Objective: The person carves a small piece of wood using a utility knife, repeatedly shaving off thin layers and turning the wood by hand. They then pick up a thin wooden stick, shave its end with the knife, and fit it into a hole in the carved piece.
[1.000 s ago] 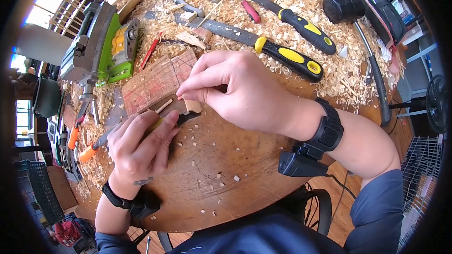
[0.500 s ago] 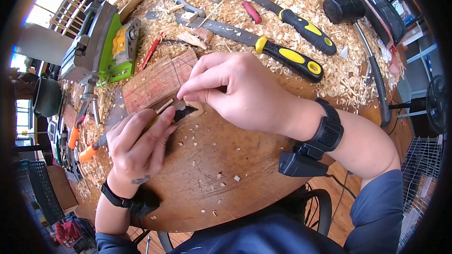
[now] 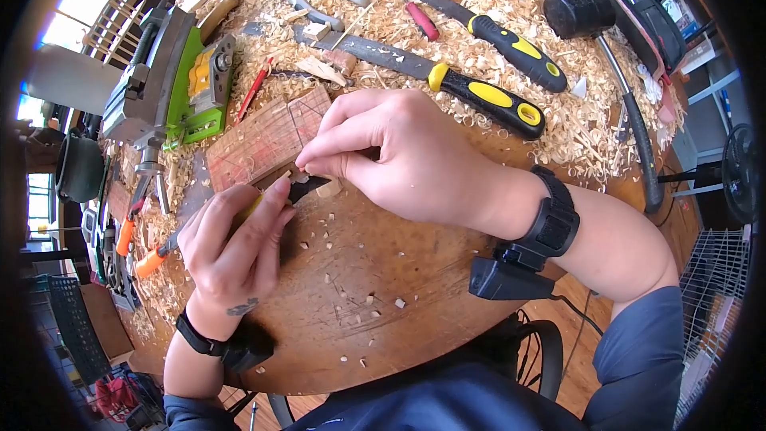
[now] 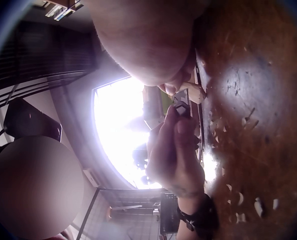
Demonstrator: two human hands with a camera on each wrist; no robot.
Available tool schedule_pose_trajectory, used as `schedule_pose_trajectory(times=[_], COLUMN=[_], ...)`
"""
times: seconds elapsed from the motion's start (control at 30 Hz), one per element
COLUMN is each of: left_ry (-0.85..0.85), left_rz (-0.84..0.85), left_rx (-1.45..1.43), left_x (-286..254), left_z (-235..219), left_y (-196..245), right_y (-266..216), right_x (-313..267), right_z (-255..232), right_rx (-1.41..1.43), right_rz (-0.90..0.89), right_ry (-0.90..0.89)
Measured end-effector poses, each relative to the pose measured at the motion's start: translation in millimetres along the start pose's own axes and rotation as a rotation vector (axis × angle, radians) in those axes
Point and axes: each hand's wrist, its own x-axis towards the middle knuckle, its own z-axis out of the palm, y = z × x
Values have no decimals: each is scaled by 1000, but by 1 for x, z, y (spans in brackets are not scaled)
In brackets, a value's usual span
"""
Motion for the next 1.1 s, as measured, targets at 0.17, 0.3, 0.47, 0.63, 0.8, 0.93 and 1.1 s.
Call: schedule_pose_trajectory(times=[0.17,0.3,0.47,0.63,0.8,0.93,1.1], left_ry=[-66,-81,-14,-28,-61,-76,-88], left_rz=[22,37,7,20,21,6,50], left_rx=[-16,8,15,29,-5,-22,-1], left_x=[-2,0,-1,-1,0,1,2], left_z=[0,-1,-2,-1,-1,-1,-1], left_y=[2,5,2,2,1,4,5], right_y=[0,-1,0,0,0,0,0], right_x=[0,0,-1,0,-1,-1,-1], right_z=[0,0,0,2,2,2,1], right_rx=[-2,-20,-19,-8,-21,-26,-45], right_rz=[-13,-16,1,7,3,18,7], right_ry=[3,9,8,27,27,11,0])
